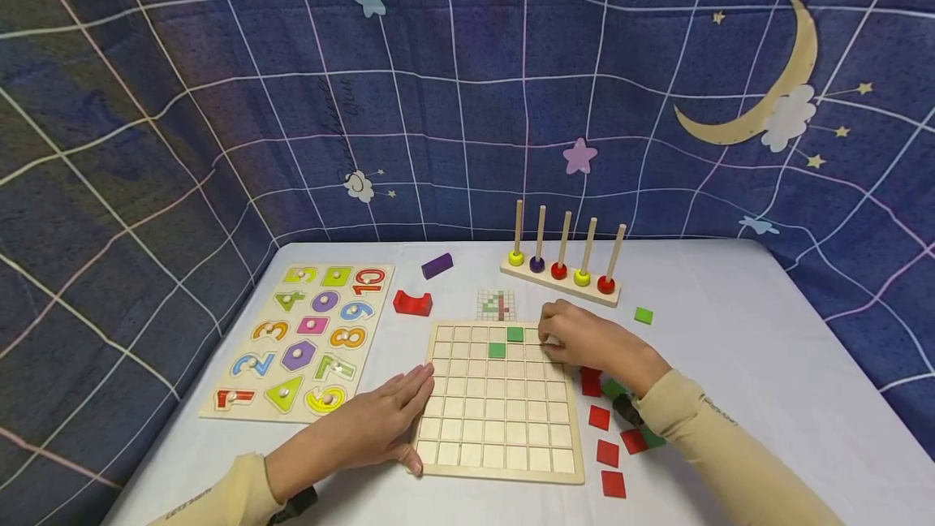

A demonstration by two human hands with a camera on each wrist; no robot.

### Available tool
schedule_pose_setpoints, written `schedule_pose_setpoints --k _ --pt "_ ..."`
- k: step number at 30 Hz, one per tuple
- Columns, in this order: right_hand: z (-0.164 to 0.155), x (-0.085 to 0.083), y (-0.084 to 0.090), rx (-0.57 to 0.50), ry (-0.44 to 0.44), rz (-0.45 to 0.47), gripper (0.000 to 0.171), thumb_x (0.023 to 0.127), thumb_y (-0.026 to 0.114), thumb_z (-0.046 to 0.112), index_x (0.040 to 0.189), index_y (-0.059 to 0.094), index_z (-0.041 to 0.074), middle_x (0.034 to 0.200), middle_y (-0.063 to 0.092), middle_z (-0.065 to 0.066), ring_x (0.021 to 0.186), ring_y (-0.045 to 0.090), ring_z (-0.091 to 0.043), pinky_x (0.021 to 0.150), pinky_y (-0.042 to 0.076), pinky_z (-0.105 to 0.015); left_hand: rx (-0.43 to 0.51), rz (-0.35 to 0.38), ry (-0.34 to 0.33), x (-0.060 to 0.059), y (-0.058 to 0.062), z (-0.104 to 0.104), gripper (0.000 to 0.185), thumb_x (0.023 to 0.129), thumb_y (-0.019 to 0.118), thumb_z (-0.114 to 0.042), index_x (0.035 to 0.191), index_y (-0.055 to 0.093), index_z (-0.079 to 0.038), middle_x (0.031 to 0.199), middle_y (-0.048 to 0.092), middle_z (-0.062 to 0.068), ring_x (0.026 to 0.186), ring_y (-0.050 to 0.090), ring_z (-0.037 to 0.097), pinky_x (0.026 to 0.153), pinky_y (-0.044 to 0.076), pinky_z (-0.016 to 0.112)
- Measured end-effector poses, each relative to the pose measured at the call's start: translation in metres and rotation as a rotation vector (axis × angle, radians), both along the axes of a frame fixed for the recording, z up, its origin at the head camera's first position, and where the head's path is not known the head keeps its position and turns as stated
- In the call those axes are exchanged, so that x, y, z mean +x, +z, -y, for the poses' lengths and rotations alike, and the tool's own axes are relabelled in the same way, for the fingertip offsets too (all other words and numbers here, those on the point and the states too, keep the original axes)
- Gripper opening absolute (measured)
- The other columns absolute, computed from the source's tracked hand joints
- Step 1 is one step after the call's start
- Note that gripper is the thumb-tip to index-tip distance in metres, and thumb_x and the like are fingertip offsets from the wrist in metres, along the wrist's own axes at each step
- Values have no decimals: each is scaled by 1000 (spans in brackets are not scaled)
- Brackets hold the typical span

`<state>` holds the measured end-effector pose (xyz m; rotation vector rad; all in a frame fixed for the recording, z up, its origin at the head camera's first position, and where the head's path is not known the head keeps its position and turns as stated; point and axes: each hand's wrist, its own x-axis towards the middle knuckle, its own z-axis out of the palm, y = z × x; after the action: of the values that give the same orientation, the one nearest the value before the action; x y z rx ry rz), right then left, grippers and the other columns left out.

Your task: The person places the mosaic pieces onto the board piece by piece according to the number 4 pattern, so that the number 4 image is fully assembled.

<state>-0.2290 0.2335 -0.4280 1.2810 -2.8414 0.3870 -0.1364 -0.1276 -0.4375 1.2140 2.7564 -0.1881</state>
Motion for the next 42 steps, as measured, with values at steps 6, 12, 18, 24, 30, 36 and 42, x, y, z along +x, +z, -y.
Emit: schedule_pose_setpoints --k 6,12,18,24,30,36,42 --pt "-20 0 -1 6 -56 -24 12 89 82 1 95 79 11 96 70 -1 88 59 -11 77 63 -28 10 -5 0 0 -2 1 114 83 67 -75 159 44 6 170 42 23 158 44 32 128 43 41" --pt "-40 3 1 15 -77 -11 10 89 83 3 92 79 12 96 69 0 87 59 -12 78 64 -31 12 -6 -8 -1 -1 1 113 84 68 -75 159 44 7 170 41 24 158 44 33 128 44 42" --pt "-68 5 3 25 -97 -83 14 84 86 1 90 79 11 95 71 -2 87 63 -17 79 65 -40 24 23 5 -2 0 0 113 84 68 -74 159 42 7 170 40 24 159 43 33 129 42 42" --pt "-99 3 -2 81 -207 -100 18 79 89 -2 89 79 9 93 71 -5 86 64 -22 78 65 -45 23 36 13 -2 -1 0 114 84 68 -74 160 42 7 171 39 24 160 42 33 129 41 42" --pt "-121 0 -10 56 -279 -94 22 79 88 -6 98 79 0 94 71 -12 86 68 -27 79 66 -48 27 38 16 -1 -1 1 114 84 68 -74 160 41 7 171 38 24 160 42 34 129 42 42" --pt "-128 -5 -15 36 -334 -49 23 82 86 -6 103 78 -1 97 70 -13 88 70 -27 81 67 -49 17 42 18 -2 0 2 114 85 67 -75 160 41 6 171 38 24 160 41 34 130 41 43" --pt "-131 -12 -17 7 -318 -49 18 83 85 -7 96 76 2 93 70 -10 85 69 -23 79 67 -47 25 57 20 -3 0 1 114 85 68 -74 161 41 6 172 37 24 160 40 33 130 41 43"
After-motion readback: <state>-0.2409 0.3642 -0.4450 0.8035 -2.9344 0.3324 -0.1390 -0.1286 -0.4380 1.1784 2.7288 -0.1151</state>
